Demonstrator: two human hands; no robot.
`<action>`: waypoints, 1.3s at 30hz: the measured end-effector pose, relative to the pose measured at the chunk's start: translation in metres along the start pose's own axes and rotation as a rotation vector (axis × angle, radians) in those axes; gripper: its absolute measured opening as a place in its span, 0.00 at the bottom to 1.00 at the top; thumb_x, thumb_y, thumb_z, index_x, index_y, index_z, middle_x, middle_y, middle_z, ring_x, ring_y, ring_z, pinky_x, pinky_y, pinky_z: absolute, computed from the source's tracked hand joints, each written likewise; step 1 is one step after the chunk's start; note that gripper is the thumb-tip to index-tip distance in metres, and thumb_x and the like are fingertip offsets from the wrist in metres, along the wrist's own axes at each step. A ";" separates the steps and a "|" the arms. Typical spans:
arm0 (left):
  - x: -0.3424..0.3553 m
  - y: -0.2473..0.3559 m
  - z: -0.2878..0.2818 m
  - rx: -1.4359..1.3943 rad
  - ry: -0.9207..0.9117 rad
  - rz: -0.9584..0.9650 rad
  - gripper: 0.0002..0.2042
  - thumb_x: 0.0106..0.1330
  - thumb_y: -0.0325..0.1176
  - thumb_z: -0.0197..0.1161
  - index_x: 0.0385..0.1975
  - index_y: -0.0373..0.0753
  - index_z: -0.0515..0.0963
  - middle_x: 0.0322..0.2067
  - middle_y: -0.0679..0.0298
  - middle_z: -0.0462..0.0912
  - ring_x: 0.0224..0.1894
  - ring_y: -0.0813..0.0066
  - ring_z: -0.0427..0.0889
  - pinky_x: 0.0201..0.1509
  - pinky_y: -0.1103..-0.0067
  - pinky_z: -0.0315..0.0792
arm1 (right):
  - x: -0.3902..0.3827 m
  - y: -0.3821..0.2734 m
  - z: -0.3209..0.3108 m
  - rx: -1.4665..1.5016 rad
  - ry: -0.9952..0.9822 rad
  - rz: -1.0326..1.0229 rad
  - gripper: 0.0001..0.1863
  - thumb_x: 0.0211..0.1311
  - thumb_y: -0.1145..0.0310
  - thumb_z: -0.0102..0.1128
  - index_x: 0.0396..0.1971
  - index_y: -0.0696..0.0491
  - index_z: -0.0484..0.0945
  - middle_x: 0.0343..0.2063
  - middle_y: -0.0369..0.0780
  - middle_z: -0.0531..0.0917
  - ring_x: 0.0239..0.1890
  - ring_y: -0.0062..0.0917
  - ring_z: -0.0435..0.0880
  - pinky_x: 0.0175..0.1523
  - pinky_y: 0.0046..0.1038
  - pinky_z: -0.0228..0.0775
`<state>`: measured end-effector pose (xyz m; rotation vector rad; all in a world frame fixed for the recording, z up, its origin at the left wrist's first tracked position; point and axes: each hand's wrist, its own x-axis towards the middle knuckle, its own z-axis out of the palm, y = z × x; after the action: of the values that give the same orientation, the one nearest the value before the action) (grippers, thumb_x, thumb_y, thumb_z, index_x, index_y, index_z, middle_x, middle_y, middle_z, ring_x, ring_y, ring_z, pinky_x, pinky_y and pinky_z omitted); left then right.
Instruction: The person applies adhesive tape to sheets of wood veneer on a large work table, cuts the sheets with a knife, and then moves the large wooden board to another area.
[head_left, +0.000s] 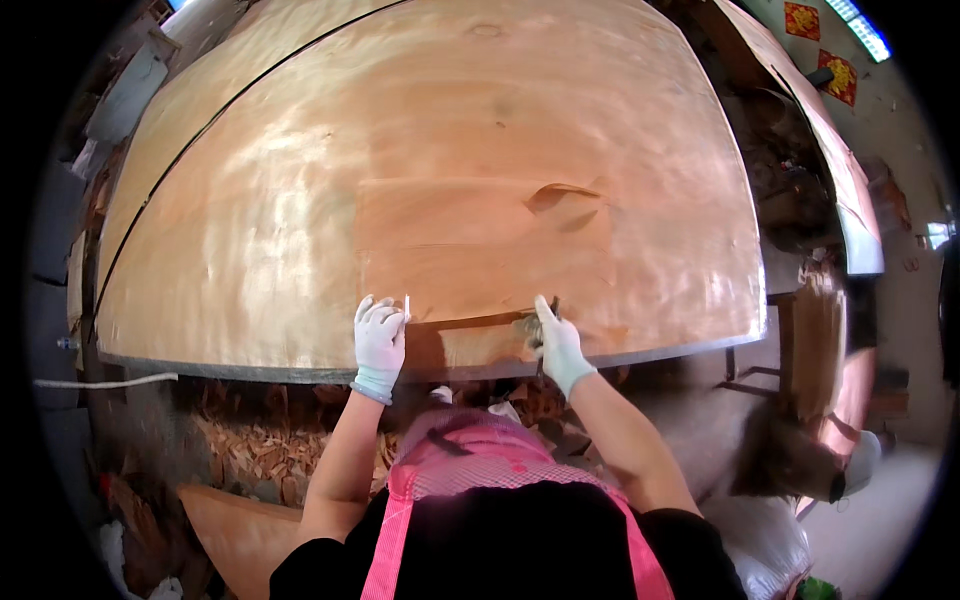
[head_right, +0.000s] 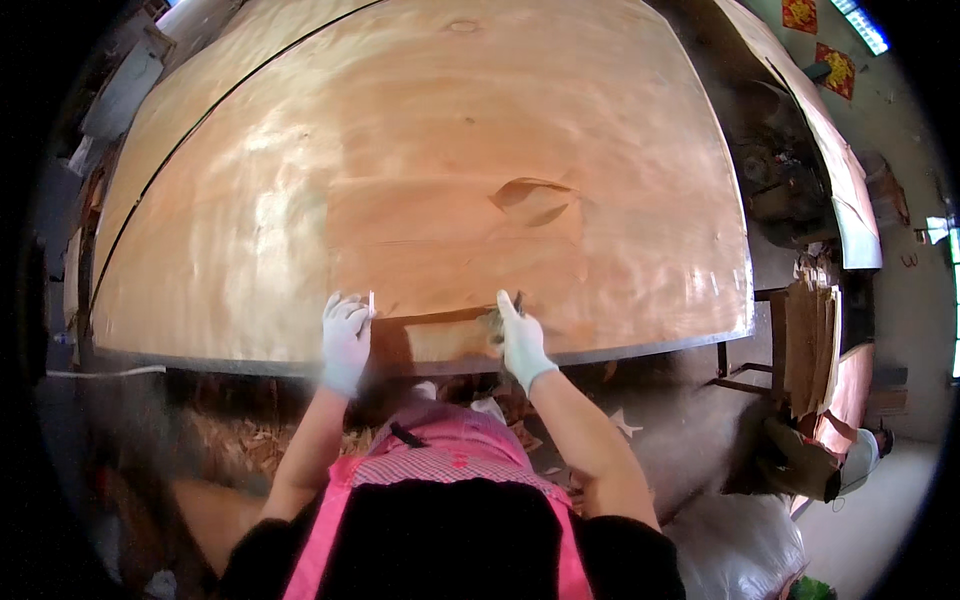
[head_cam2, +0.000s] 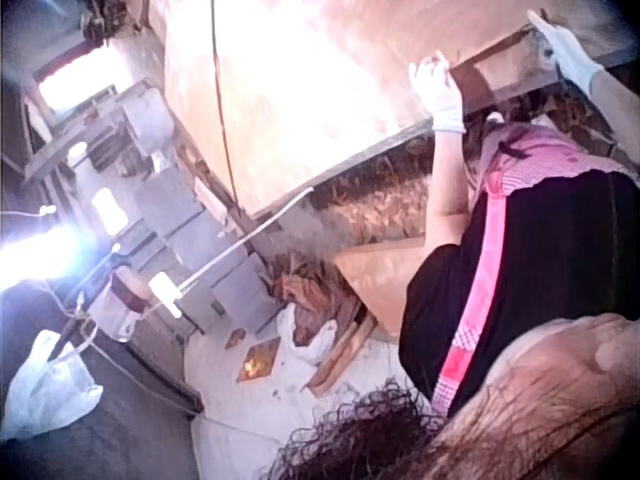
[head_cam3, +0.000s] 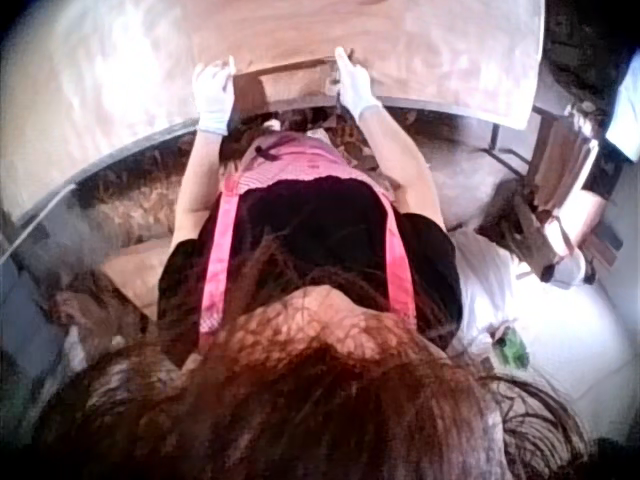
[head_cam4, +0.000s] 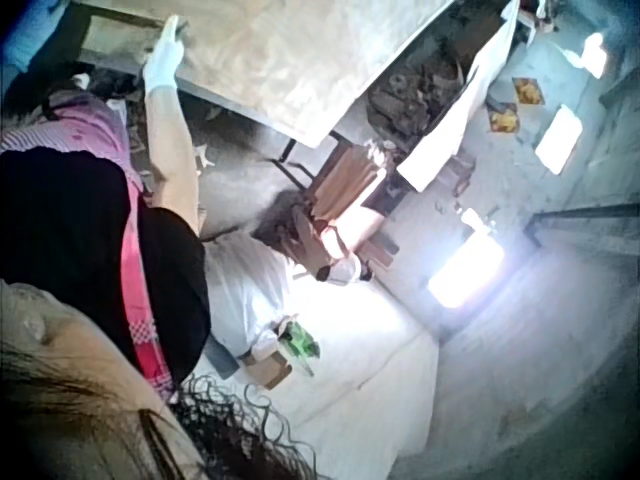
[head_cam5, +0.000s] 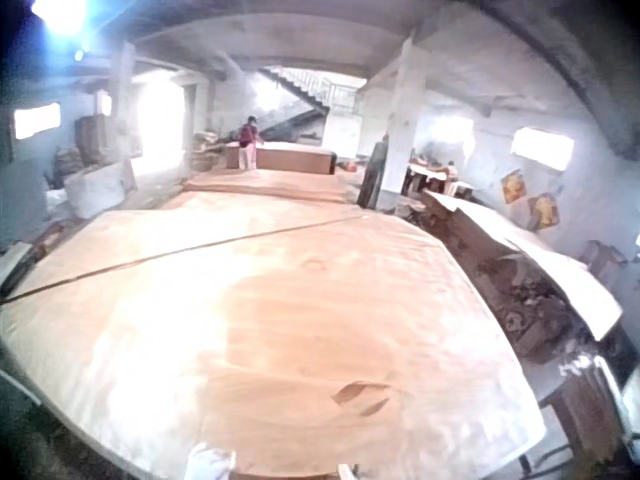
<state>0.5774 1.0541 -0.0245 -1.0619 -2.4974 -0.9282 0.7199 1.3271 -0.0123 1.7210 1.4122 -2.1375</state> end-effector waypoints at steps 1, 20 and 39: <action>-0.003 0.005 0.001 -0.009 0.014 0.004 0.07 0.52 0.23 0.64 0.29 0.44 0.78 0.32 0.64 0.81 0.46 0.59 0.81 0.63 0.58 0.66 | 0.006 0.001 -0.005 -0.004 -0.006 0.004 0.25 0.63 0.45 0.62 0.40 0.56 0.79 0.28 0.38 0.82 0.20 0.20 0.77 0.20 0.22 0.60; -0.050 0.080 0.036 0.233 0.156 -0.497 0.28 0.50 0.45 0.75 0.49 0.40 0.74 0.54 0.57 0.73 0.63 0.55 0.66 0.72 0.53 0.48 | -0.006 0.037 -0.067 -0.322 -0.096 -0.238 0.14 0.65 0.60 0.62 0.39 0.57 0.78 0.35 0.43 0.87 0.20 0.18 0.79 0.21 0.18 0.63; -0.059 0.101 0.050 0.232 -0.008 -0.544 0.35 0.43 0.47 0.78 0.52 0.40 0.73 0.57 0.55 0.71 0.65 0.52 0.63 0.73 0.55 0.48 | -0.018 0.051 -0.086 -0.243 -0.009 -0.180 0.14 0.63 0.60 0.63 0.36 0.57 0.78 0.30 0.41 0.86 0.20 0.20 0.81 0.20 0.20 0.62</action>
<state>0.6911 1.1078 -0.0445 -0.3149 -2.8685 -0.7255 0.8191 1.3464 -0.0252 1.5482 1.8006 -1.9493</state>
